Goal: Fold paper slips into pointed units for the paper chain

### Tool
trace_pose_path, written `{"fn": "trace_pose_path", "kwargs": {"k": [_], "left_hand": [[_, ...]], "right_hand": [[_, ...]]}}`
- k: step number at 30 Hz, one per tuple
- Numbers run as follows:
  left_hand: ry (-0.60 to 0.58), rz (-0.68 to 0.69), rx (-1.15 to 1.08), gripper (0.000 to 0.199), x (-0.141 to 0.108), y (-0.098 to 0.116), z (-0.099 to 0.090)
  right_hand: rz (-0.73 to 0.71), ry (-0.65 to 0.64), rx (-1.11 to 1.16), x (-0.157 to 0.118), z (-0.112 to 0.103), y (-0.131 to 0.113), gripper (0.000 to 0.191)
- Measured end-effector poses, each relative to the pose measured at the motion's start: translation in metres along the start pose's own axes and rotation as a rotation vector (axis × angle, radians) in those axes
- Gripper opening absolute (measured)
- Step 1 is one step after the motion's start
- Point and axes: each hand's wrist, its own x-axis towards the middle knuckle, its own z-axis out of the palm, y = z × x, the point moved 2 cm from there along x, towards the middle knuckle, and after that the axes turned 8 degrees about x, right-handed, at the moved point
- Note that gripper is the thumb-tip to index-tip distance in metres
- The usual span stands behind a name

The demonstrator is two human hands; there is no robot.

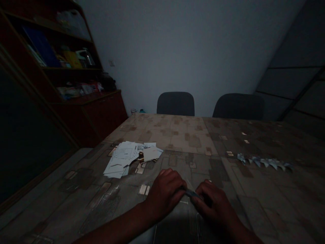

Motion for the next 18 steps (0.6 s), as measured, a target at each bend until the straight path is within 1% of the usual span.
{"fn": "trace_pose_path", "kwargs": {"k": [3,5,7,9,10,12,14,16,18], "left_hand": [[-0.02,0.024,-0.035,0.013,-0.001,-0.003,0.002],[-0.03,0.048,-0.062,0.016,-0.003,-0.005,0.003],[-0.045,0.074,-0.079,0.018,-0.004,-0.006,0.005],[-0.074,0.088,-0.072,0.02,-0.005,-0.007,0.009],[-0.095,0.094,-0.057,0.02,-0.006,-0.007,0.011],[-0.132,0.105,-0.01,0.02,-0.007,-0.007,0.015],[-0.149,0.119,0.037,0.02,-0.008,-0.007,0.018],[-0.169,0.135,0.056,0.021,-0.009,-0.008,0.02],[-0.194,0.156,0.054,0.021,-0.009,-0.008,0.02]], "right_hand": [[0.012,-0.023,0.091,0.001,-0.01,-0.005,0.017],[-0.001,0.025,0.118,0.003,-0.02,-0.007,0.02],[-0.078,0.079,0.077,0.005,-0.029,-0.008,0.016],[-0.202,0.09,-0.012,0.004,-0.031,-0.007,0.015],[-0.269,0.077,-0.07,0.003,-0.031,-0.007,0.02],[-0.379,0.045,-0.194,0.0,-0.026,-0.006,0.036],[-0.449,0.02,-0.297,-0.003,-0.018,-0.005,0.047],[-0.504,0.034,-0.345,-0.004,-0.012,-0.004,0.048],[-0.561,0.058,-0.343,-0.003,-0.008,-0.005,0.044]]}}
